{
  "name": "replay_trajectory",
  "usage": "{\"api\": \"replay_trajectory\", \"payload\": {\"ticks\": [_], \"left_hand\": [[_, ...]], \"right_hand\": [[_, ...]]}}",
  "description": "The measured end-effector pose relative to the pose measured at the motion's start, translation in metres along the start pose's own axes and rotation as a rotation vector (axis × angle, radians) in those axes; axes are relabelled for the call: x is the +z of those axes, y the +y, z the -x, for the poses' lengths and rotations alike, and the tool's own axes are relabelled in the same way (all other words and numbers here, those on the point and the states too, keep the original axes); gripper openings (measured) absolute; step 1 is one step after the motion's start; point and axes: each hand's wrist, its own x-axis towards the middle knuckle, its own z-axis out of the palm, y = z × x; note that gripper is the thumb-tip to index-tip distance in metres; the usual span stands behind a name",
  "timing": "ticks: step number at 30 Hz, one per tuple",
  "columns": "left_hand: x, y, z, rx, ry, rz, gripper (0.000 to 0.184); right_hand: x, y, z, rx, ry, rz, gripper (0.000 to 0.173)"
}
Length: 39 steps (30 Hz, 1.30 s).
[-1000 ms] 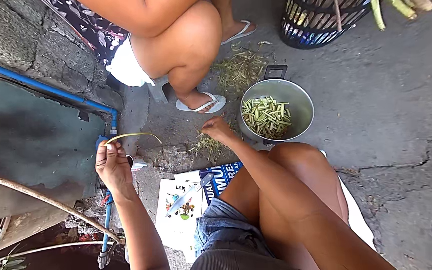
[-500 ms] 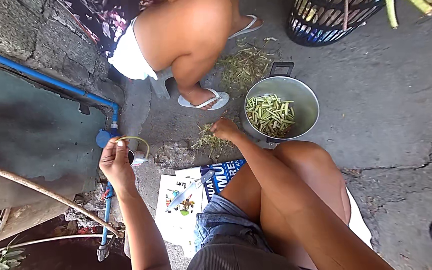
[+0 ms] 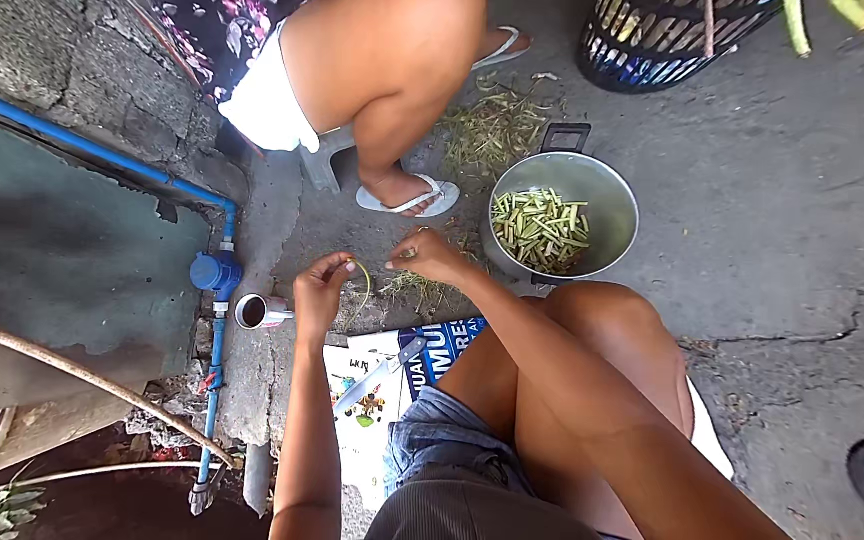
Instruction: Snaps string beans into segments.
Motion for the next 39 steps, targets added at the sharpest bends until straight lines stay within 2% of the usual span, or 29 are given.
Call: {"api": "replay_trajectory", "payload": {"ticks": [3,7,11,17,23,26,30,32,37,39], "left_hand": [[0.013,0.005,-0.007,0.001,-0.104,-0.131,0.014],[0.026,0.012,-0.014,-0.006,-0.161,-0.139,0.013],[0.029,0.014,-0.014,-0.114,-0.204,-0.136,0.034],[0.028,0.018,-0.007,-0.284,-0.291,-0.255,0.021],[0.034,0.008,-0.008,-0.289,-0.297,-0.206,0.018],[0.034,0.005,-0.008,-0.309,-0.301,-0.200,0.016],[0.028,0.002,-0.008,-0.379,-0.283,-0.326,0.018],[0.023,0.002,-0.008,-0.413,-0.271,-0.387,0.019],[0.010,-0.003,-0.005,-0.452,-0.243,-0.451,0.020],[0.007,-0.007,-0.002,-0.463,-0.244,-0.450,0.020]], "right_hand": [[0.001,-0.011,0.008,-0.120,-0.029,-0.215,0.028],[-0.001,-0.015,0.011,-0.137,-0.018,-0.195,0.016],[-0.002,-0.014,0.007,-0.088,0.089,-0.250,0.013],[-0.003,-0.017,0.009,-0.053,0.173,-0.317,0.015],[0.000,-0.019,0.010,-0.060,0.161,-0.355,0.013],[-0.002,-0.018,0.009,-0.046,0.132,-0.220,0.015],[-0.005,-0.013,0.006,0.039,0.056,0.329,0.019],[-0.001,-0.008,0.003,0.099,0.036,0.500,0.018],[-0.002,0.000,-0.007,0.277,0.004,0.461,0.029],[0.001,0.010,-0.011,0.364,-0.059,0.417,0.022]]}}
